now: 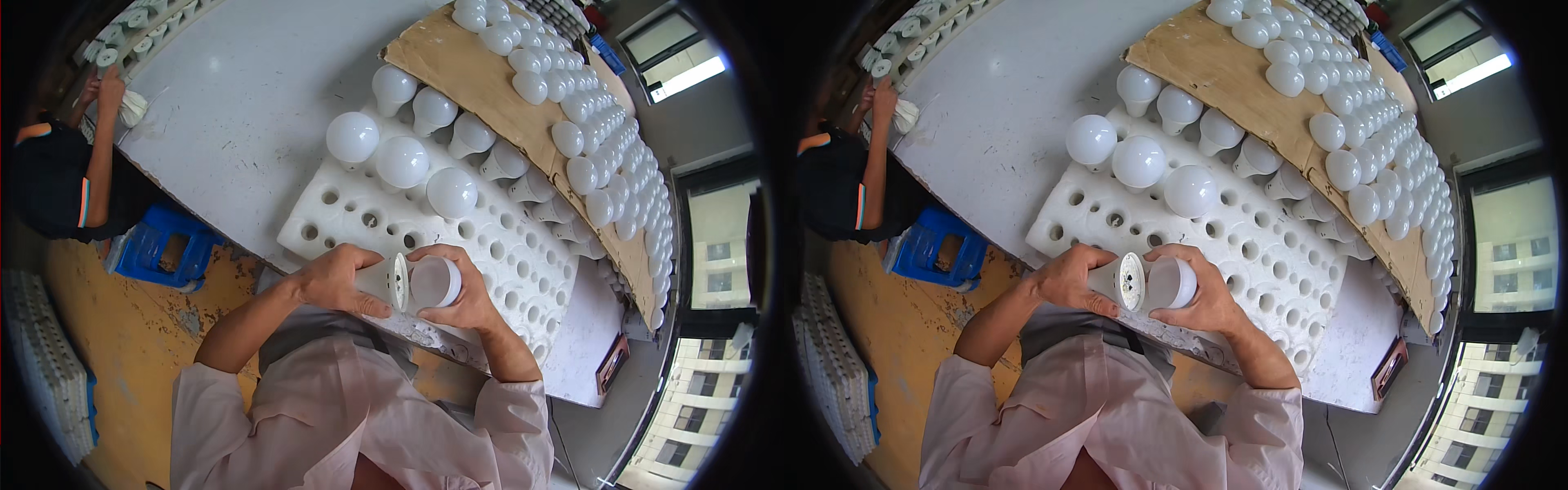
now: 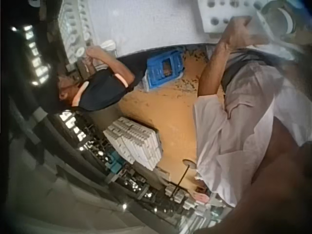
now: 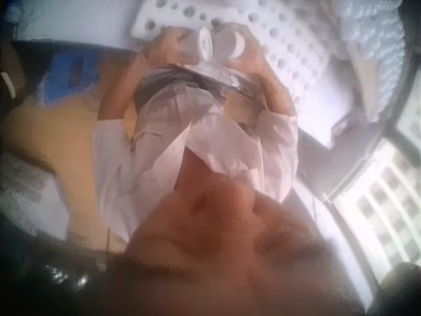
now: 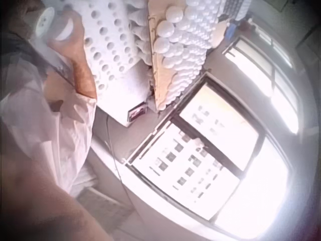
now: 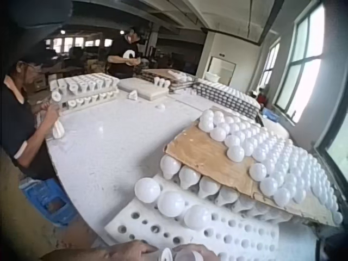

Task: The person assembles light bulbs by pressing bulb covers onto bulb bodies by hand and placing the assembled bulbs into slots on a foam tray.

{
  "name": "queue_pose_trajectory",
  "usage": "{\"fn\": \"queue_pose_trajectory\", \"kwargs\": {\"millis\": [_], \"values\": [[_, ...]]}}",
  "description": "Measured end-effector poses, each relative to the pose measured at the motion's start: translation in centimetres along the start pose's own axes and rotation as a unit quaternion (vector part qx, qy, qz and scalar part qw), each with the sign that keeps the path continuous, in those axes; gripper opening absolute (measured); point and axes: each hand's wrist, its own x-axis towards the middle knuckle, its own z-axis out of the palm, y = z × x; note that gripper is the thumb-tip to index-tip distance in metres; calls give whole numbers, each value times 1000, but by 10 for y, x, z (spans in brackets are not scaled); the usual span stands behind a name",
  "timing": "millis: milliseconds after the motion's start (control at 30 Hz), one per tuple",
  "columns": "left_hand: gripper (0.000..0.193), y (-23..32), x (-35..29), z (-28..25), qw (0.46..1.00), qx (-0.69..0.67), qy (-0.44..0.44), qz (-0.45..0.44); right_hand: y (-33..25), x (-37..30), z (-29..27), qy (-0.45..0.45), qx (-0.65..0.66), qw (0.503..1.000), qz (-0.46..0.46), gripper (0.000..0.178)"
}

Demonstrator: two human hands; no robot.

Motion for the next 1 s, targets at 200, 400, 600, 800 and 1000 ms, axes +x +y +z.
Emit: {"fn": "queue_pose_trajectory", "kwargs": {"millis": [200,400,600,800,1000], "values": [[61,4,1,2,999,13,7,-30,3,1,2,0,3,1000,13,79],[57,-1,3,1,999,39,12,-8,-1,6,1,-34,-36,999,-6,79],[62,7,6,1,996,64,-11,-58,-13,8,2,-60,-143,987,30,86],[54,13,11,6,991,115,-3,-66,-21,12,10,-95,-199,975,24,84],[58,4,14,11,992,116,15,-48,-16,15,17,-47,-231,969,-77,76]]}}
